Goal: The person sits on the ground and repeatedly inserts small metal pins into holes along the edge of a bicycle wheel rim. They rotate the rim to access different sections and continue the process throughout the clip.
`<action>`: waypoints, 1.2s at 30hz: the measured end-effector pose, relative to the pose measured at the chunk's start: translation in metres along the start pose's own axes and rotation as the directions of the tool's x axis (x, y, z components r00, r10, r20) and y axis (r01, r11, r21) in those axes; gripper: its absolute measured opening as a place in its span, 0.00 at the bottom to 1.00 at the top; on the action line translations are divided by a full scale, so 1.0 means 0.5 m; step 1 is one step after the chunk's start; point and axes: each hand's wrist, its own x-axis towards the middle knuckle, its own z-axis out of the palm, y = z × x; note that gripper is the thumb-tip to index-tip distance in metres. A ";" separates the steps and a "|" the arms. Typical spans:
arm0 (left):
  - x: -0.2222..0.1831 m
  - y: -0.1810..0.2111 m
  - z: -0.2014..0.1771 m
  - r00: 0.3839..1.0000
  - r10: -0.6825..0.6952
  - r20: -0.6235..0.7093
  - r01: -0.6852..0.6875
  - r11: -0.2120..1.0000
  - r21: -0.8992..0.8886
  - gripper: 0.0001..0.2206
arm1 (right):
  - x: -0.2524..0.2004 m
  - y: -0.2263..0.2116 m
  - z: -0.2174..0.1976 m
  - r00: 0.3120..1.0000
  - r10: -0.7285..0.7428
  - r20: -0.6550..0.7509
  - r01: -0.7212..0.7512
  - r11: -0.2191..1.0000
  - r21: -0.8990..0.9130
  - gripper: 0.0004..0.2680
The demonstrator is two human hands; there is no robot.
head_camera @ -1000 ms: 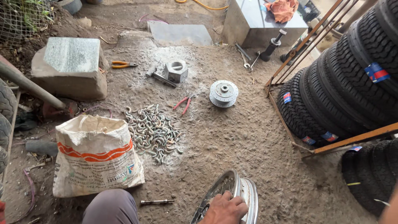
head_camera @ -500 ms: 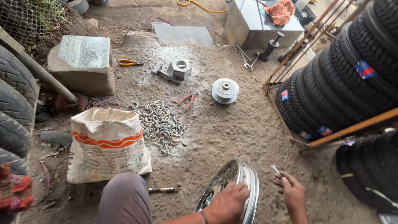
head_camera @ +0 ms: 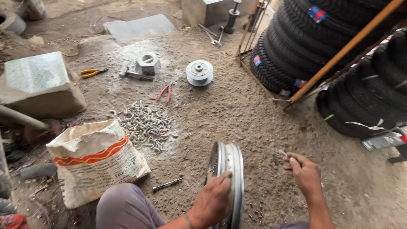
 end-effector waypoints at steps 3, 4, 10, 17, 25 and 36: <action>-0.051 0.015 -0.026 0.992 0.092 -0.091 -0.092 0.996 -0.005 0.10 | -0.074 -0.013 -0.009 1.000 -0.027 0.016 0.026 0.999 0.048 0.11; -0.063 0.020 -0.032 0.997 0.041 -0.061 -0.040 0.999 0.012 0.10 | -0.095 -0.005 -0.008 0.998 -0.058 0.038 0.055 0.996 0.064 0.11; -0.050 0.033 -0.045 0.996 -0.091 -0.016 0.091 0.996 0.007 0.09 | -0.071 0.021 0.026 0.999 -0.029 0.031 0.035 0.976 -0.216 0.12; -0.037 0.033 -0.038 1.000 0.000 -0.026 0.001 1.000 0.002 0.07 | -0.052 0.047 0.044 0.992 -0.108 0.072 0.122 0.964 -0.236 0.12; -0.049 -0.010 -0.023 0.999 -0.009 0.054 0.007 1.000 0.028 0.11 | -0.058 0.030 0.001 0.994 0.101 0.050 -0.090 0.977 -0.193 0.13; -0.040 -0.097 0.026 0.995 -0.043 0.089 0.048 0.997 -0.054 0.12 | -0.033 0.031 0.032 1.000 0.005 0.020 -0.002 0.987 -0.158 0.12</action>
